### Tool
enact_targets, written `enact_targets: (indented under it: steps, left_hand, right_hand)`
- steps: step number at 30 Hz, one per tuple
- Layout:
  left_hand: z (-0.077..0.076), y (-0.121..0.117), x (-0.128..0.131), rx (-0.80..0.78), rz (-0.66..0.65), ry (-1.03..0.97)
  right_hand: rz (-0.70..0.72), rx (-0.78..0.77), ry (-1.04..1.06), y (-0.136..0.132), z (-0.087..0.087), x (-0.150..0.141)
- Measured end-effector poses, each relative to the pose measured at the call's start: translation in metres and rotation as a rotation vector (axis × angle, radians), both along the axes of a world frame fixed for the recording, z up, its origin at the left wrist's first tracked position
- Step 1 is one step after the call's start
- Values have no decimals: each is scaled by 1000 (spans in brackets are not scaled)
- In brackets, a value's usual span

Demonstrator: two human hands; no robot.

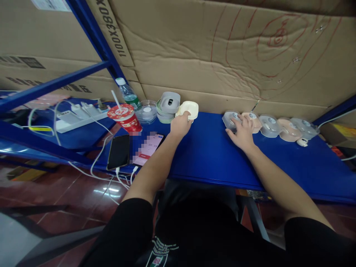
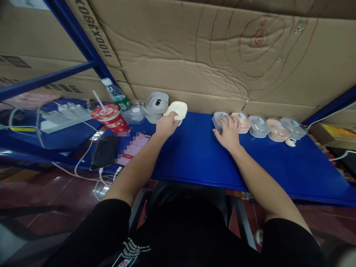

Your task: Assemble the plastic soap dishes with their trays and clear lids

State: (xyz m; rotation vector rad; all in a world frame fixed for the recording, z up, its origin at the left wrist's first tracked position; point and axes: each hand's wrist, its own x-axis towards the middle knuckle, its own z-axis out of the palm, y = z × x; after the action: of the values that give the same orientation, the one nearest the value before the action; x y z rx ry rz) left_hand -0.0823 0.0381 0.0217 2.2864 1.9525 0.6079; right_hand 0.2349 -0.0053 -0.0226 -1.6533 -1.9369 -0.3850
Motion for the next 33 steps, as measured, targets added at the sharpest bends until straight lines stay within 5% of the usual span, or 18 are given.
enact_targets:
  steps: [3,8,14,17,21,24,33]
  left_hand:
    - [5,-5,2,18,-82,-63]
    - [14,-18,9,-79,-422,-176]
    - [4,-17,14,-339,-589,5]
    - [6,-14,11,-229,-463,-11]
    - [19,-12,-4,101,-94,-95]
    - [24,-8,-20,131,80,-82]
    - [15,6,-33,135,189,-122]
  right_hand:
    - [100,50,28,-4,5,-6]
    - [295,74,85,-14,16,-11]
    - [724,-242,14,-20,17,-18]
    - [766,-308,-46,-21,15,-24]
    - [795,-303,-65,-26,14,-30]
    - [840,-288,-41,-31,13,-33]
    - [695,-85,137,-32,14,-29]
